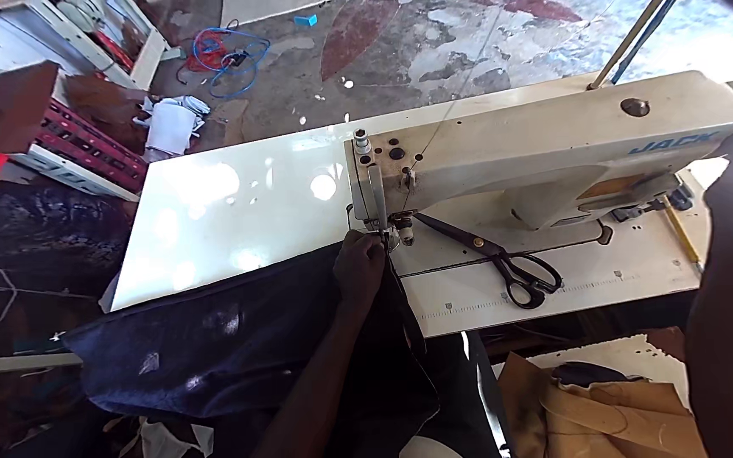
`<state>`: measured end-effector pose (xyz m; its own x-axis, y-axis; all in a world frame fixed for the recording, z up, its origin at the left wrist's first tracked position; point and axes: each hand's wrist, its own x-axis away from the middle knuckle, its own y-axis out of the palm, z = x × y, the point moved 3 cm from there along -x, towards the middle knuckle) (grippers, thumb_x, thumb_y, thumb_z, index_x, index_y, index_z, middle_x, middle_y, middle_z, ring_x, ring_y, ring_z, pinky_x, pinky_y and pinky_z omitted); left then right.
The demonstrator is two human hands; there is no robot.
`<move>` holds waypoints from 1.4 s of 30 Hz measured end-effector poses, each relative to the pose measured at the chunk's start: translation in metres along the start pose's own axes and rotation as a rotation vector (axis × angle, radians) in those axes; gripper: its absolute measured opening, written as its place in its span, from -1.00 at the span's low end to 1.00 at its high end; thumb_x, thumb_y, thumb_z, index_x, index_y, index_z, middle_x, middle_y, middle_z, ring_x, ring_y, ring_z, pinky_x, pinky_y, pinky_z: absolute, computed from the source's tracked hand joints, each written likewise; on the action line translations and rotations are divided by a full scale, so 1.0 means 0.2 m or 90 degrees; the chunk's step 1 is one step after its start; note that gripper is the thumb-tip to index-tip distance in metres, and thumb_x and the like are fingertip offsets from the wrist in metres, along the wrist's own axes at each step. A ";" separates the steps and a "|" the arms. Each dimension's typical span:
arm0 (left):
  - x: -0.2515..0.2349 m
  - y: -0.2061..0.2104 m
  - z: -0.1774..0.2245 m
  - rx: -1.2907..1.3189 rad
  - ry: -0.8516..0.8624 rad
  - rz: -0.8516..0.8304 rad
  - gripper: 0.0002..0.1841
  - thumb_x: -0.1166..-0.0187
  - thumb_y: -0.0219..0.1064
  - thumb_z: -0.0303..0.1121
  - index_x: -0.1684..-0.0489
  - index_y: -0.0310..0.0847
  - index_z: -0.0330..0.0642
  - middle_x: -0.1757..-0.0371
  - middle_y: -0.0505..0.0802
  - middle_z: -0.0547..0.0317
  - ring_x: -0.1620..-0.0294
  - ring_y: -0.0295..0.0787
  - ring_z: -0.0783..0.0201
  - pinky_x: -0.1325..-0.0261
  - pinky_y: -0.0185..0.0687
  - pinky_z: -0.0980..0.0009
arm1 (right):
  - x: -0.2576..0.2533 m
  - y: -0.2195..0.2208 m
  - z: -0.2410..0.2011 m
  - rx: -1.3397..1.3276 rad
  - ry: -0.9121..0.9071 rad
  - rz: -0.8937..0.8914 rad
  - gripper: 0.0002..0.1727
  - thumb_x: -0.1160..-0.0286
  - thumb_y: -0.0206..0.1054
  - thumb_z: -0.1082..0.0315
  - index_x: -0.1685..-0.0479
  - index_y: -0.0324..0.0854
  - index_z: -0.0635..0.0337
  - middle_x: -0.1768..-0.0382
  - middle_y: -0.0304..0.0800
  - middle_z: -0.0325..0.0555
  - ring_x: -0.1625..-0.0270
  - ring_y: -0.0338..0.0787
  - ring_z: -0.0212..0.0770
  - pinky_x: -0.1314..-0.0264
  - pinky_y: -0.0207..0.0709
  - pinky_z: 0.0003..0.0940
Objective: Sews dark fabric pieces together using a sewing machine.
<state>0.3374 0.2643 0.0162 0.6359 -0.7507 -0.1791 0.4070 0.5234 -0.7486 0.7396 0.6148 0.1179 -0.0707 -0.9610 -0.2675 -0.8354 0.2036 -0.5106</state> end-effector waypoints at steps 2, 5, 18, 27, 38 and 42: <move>0.00 0.00 0.00 0.002 0.014 0.009 -0.82 -0.62 0.35 -0.33 0.07 0.89 -0.13 0.00 0.82 0.07 0.00 0.79 0.10 -0.05 0.71 -0.02 | -0.02 0.00 -0.23 0.125 0.126 -0.008 -0.72 -0.78 0.05 0.24 -0.15 0.50 0.27 -0.04 0.59 -0.12 -0.13 0.60 -0.40 -0.27 0.45 -0.38; 0.00 0.00 -0.01 0.002 0.008 0.005 -0.83 -0.62 0.37 -0.33 0.07 0.89 -0.13 0.00 0.81 0.07 0.00 0.78 0.12 -0.07 0.72 0.02 | -0.29 -0.02 -0.08 0.146 -0.121 -0.159 -0.33 -0.60 0.27 -0.16 -0.11 0.65 0.42 0.10 0.78 0.17 0.09 0.80 -0.13 0.04 0.70 -0.01; -0.02 0.01 -0.02 0.007 0.023 0.007 -0.86 -0.59 0.40 -0.35 0.12 0.89 -0.14 0.02 0.83 0.06 0.00 0.79 0.10 -0.06 0.70 -0.02 | -0.26 0.01 -0.06 0.038 -0.035 -0.136 -0.52 -0.54 0.27 -0.03 -0.22 0.65 0.15 -0.07 0.72 -0.09 -0.08 0.69 -0.29 -0.20 0.60 -0.10; -0.04 0.00 -0.02 0.008 0.025 -0.009 -0.86 -0.60 0.38 -0.37 0.13 0.88 -0.14 0.03 0.82 0.04 0.01 0.77 0.09 -0.08 0.68 -0.03 | -0.07 0.06 -0.02 -0.254 -0.091 0.013 -0.61 -0.78 0.10 -0.01 0.10 0.71 0.08 0.23 0.83 -0.35 0.15 0.81 -0.43 0.00 0.71 -0.28; -0.05 -0.01 -0.02 0.009 0.022 -0.011 -0.87 -0.58 0.38 -0.38 0.19 0.87 -0.17 0.01 0.84 0.04 0.02 0.78 0.10 -0.07 0.67 -0.03 | -0.26 0.03 0.00 -0.009 -0.106 -0.156 -0.61 -0.50 0.31 0.06 -0.10 0.70 0.15 -0.01 0.76 -0.08 -0.09 0.71 -0.25 -0.22 0.59 -0.05; -0.06 -0.01 -0.01 0.002 0.015 -0.018 -0.85 -0.60 0.37 -0.37 0.17 0.87 -0.18 0.02 0.84 0.02 0.00 0.78 0.07 -0.09 0.67 -0.07 | 0.03 0.09 0.01 -0.275 -0.168 0.128 -0.62 -0.83 0.02 0.10 0.22 0.60 0.15 0.35 0.68 -0.32 0.22 0.73 -0.44 0.04 0.65 -0.33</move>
<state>0.3285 0.2712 0.0190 0.6086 -0.7743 -0.1734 0.4262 0.5033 -0.7517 0.7253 0.6122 0.1065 -0.1597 -0.8200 -0.5496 -0.9713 0.2299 -0.0609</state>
